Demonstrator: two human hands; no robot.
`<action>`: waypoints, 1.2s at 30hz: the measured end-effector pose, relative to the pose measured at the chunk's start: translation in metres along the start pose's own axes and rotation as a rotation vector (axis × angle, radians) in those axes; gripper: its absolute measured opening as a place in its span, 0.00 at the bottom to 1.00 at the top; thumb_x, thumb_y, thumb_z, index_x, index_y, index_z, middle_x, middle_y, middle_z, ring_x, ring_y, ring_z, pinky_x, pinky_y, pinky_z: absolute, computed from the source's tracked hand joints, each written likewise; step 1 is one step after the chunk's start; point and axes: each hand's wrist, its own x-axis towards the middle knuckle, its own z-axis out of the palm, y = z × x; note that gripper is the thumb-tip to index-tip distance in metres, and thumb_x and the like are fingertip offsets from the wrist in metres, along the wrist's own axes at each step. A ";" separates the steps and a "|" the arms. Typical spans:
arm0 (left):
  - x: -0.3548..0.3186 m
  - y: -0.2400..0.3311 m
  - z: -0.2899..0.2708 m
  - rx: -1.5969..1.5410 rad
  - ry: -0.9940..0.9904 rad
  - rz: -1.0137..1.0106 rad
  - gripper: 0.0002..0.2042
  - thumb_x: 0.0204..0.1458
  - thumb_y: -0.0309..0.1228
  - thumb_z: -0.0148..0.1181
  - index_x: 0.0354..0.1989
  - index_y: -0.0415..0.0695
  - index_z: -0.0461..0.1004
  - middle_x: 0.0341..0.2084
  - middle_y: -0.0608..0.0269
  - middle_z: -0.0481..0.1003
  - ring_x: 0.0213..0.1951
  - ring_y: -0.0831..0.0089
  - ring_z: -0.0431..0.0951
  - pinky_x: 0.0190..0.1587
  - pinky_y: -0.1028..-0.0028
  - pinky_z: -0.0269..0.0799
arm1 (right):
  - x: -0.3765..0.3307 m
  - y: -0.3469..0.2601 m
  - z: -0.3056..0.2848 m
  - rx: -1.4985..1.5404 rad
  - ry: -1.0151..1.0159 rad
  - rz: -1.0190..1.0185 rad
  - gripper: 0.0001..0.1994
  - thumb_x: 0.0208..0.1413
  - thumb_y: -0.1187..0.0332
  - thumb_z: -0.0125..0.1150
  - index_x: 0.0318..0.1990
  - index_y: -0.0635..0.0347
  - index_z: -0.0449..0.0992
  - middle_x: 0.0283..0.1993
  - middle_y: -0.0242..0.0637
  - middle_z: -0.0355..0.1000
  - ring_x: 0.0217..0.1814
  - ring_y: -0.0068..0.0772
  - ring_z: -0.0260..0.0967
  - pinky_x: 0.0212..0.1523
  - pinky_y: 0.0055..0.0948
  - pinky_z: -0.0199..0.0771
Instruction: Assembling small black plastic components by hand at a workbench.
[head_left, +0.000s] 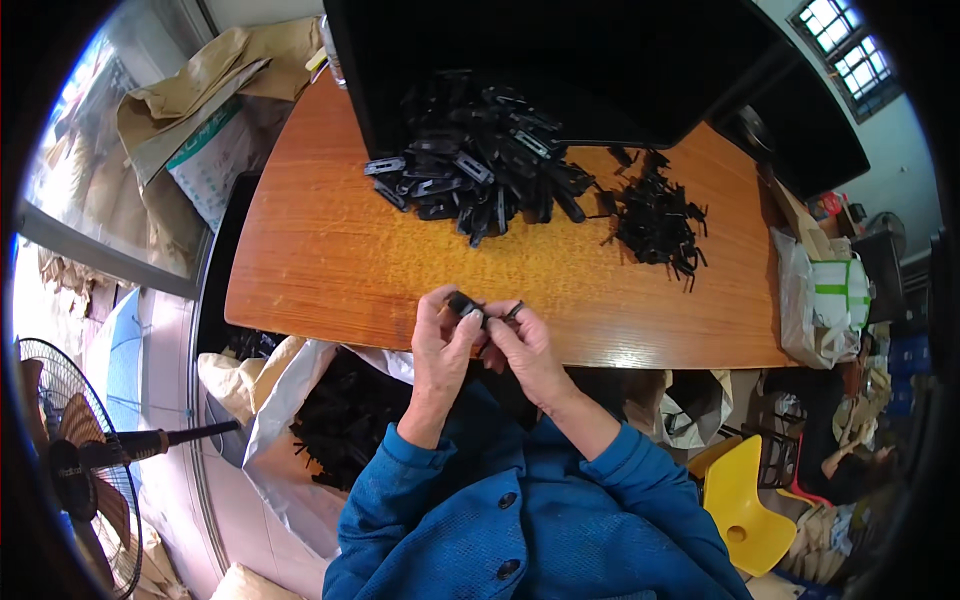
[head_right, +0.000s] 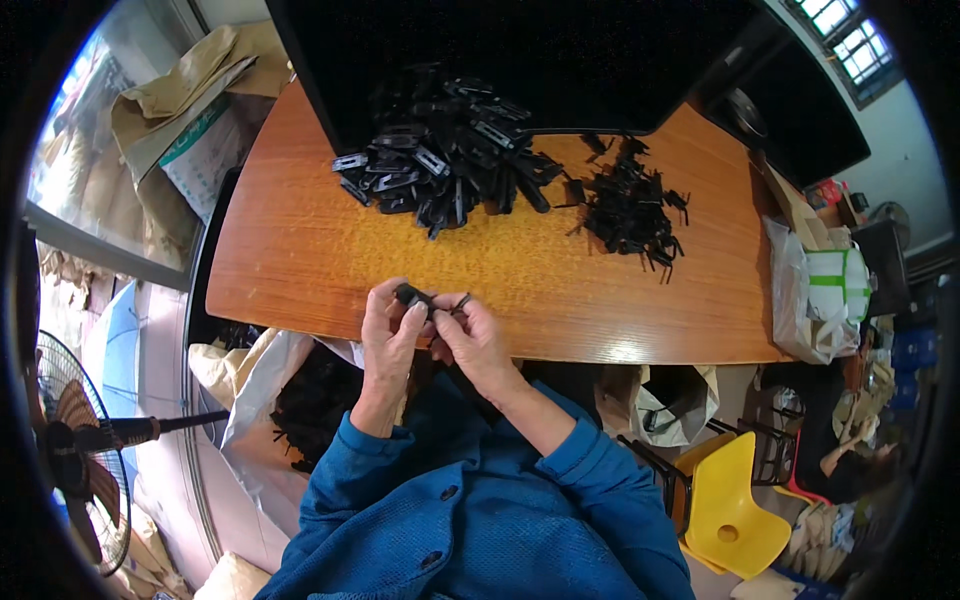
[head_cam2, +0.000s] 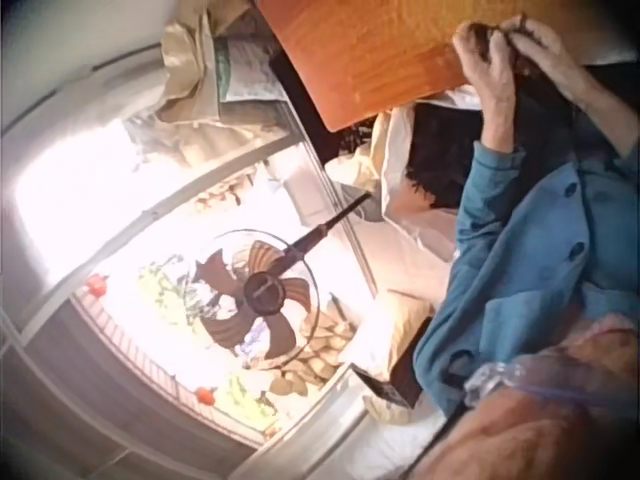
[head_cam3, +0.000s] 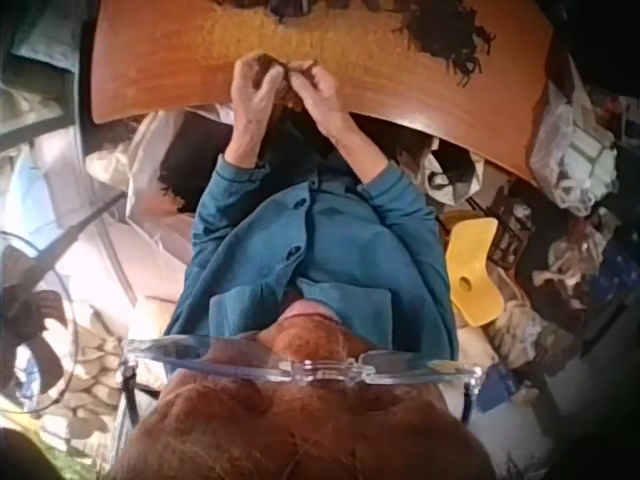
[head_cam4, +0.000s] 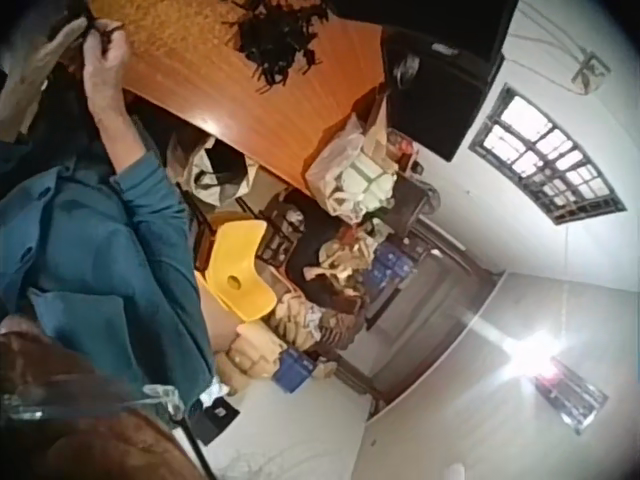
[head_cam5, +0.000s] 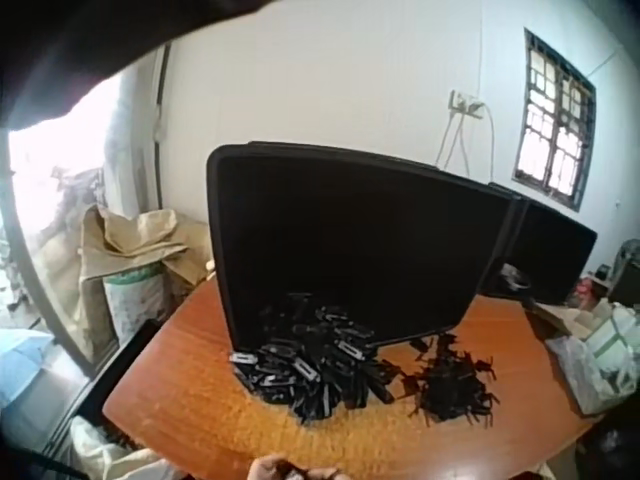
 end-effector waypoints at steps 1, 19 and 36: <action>-0.002 -0.003 -0.003 0.051 -0.029 -0.007 0.16 0.56 0.23 0.54 0.52 0.41 0.62 0.32 0.65 0.71 0.31 0.81 0.70 0.33 0.81 0.69 | -0.002 -0.001 -0.001 0.001 -0.009 -0.007 0.07 0.62 0.68 0.50 0.43 0.60 0.68 0.29 0.31 0.72 0.21 0.18 0.66 0.21 0.15 0.63; -0.074 -0.006 0.053 0.177 -0.176 0.207 0.14 0.55 0.21 0.54 0.50 0.37 0.66 0.36 0.63 0.74 0.34 0.81 0.73 0.38 0.80 0.71 | -0.085 -0.001 -0.068 -0.080 -0.021 -0.232 0.19 0.56 0.64 0.62 0.49 0.65 0.65 0.38 0.32 0.69 0.32 0.18 0.65 0.38 0.19 0.69; 0.038 -0.022 0.113 0.157 -0.189 -0.159 0.03 0.57 0.25 0.50 0.36 0.39 0.66 0.24 0.64 0.72 0.29 0.78 0.73 0.32 0.79 0.70 | 0.009 -0.060 -0.164 -0.853 -0.207 -0.345 0.14 0.52 0.67 0.62 0.42 0.66 0.71 0.39 0.40 0.73 0.41 0.33 0.72 0.40 0.30 0.72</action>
